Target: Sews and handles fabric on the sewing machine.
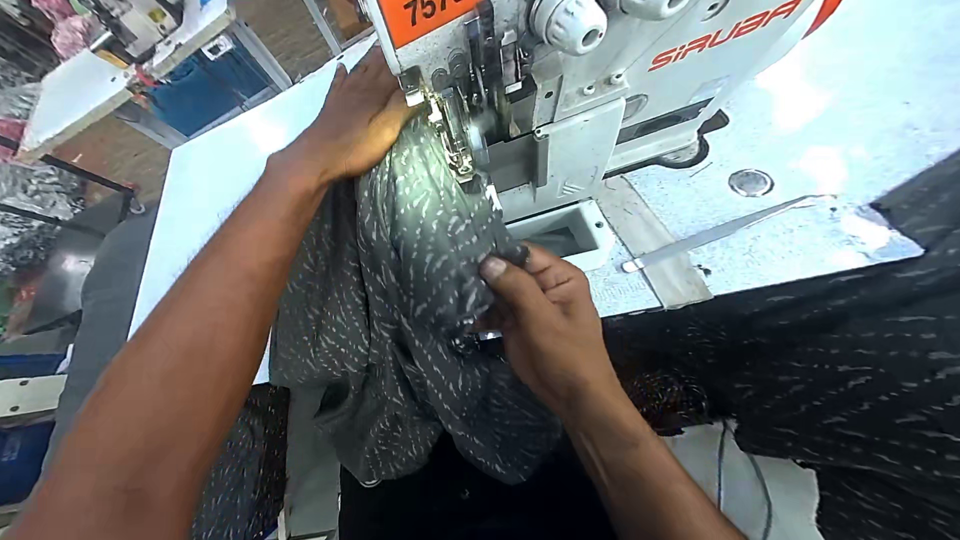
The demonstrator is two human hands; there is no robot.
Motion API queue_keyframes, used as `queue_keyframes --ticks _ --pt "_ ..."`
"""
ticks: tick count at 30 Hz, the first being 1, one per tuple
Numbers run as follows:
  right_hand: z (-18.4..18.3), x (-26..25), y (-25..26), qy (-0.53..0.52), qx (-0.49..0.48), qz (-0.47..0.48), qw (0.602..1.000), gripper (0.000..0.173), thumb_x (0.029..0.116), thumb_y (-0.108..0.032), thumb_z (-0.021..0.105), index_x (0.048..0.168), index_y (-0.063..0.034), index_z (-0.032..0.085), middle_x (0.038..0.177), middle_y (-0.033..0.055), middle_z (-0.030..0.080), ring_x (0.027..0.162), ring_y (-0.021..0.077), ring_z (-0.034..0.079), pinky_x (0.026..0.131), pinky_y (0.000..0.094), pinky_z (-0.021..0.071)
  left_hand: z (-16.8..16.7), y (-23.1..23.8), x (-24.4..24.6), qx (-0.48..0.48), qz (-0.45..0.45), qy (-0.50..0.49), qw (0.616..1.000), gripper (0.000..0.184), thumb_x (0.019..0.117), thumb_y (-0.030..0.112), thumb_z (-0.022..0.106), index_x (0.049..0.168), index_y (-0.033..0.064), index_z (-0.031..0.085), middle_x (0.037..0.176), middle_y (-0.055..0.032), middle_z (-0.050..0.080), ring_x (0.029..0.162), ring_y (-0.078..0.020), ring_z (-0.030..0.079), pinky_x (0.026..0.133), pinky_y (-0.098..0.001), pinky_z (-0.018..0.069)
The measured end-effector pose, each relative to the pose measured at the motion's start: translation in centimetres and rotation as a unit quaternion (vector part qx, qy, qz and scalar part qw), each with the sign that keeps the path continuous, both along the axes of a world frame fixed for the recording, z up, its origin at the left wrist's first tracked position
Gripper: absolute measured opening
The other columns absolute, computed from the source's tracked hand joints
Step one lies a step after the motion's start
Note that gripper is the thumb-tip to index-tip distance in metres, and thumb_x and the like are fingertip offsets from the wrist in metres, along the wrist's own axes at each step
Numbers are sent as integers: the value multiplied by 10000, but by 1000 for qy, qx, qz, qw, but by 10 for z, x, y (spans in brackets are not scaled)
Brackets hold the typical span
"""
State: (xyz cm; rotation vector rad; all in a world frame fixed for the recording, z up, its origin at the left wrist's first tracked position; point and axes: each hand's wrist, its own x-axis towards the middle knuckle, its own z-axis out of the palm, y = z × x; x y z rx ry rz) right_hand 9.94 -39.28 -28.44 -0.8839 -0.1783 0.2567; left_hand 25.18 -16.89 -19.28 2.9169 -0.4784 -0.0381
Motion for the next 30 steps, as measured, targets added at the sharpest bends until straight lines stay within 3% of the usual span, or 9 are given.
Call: queue_keyframes --ticks 3,5,8,11,13,15,17,21,30 --pt "10 7 15 26 14 -30 999 196 1064 -72 466 1031 -11 649 831 111 724 638 174 728 618 349 655 11 -3 13 20 11 30 999 585 1064 303 246 1553 33 418 1666 -167 301 1585 -329 142 1248 -620 -2" --pt "14 9 21 30 17 -53 998 205 1069 -71 467 1022 12 649 814 143 728 638 206 738 616 366 659 17 -5 20 30 -1 14 999 561 1072 286 272 1494 -24 473 1607 -222 383 1555 -374 226 1248 -611 34" --pt "14 8 24 32 11 -67 997 214 1072 -79 471 1005 26 645 812 165 727 647 235 744 625 392 663 9 1 32 21 18 -137 990 526 1029 336 426 1306 -71 609 1368 -306 568 1373 -422 480 1161 -563 308" --pt "16 9 23 34 -3 -66 997 203 1064 -80 491 966 8 644 782 129 718 629 191 731 612 357 655 -5 2 10 -147 18 -373 916 338 972 164 586 1189 -87 650 1150 -219 691 1144 -268 649 1021 -402 486" --pt "15 9 22 32 -4 -64 997 201 1056 -80 509 925 -4 641 761 111 716 627 168 726 618 330 646 4 -26 -59 -307 40 -320 895 247 1035 105 518 1202 -64 590 1118 -110 658 1040 -151 652 944 -337 546" --pt "13 10 22 31 -4 -62 998 211 1054 -89 523 895 -9 636 747 105 716 629 160 728 623 321 646 7 -56 -130 -398 35 -206 893 211 1057 178 477 1176 30 570 1091 -22 633 1004 -140 648 917 -373 567" --pt "11 9 22 9 -15 -68 998 241 1063 -115 522 872 -25 638 736 79 709 635 124 718 622 290 634 -5 -73 -158 -357 15 -154 921 300 998 247 597 1202 34 653 1153 -27 661 1066 -144 642 908 -340 567" --pt "10 8 28 -8 -23 -86 996 284 1074 -139 498 850 -27 633 721 74 675 621 132 690 601 309 621 -24 -58 -144 -241 -17 -164 956 273 928 283 661 1109 103 755 1154 -30 669 1138 -182 560 962 -361 448" --pt "21 13 37 23 -52 -110 992 353 1091 -158 488 869 37 682 724 129 712 586 189 711 548 335 632 -17 -38 -128 -240 -60 -113 962 237 951 153 579 1089 127 770 1176 -14 648 1184 -185 525 995 -351 413"
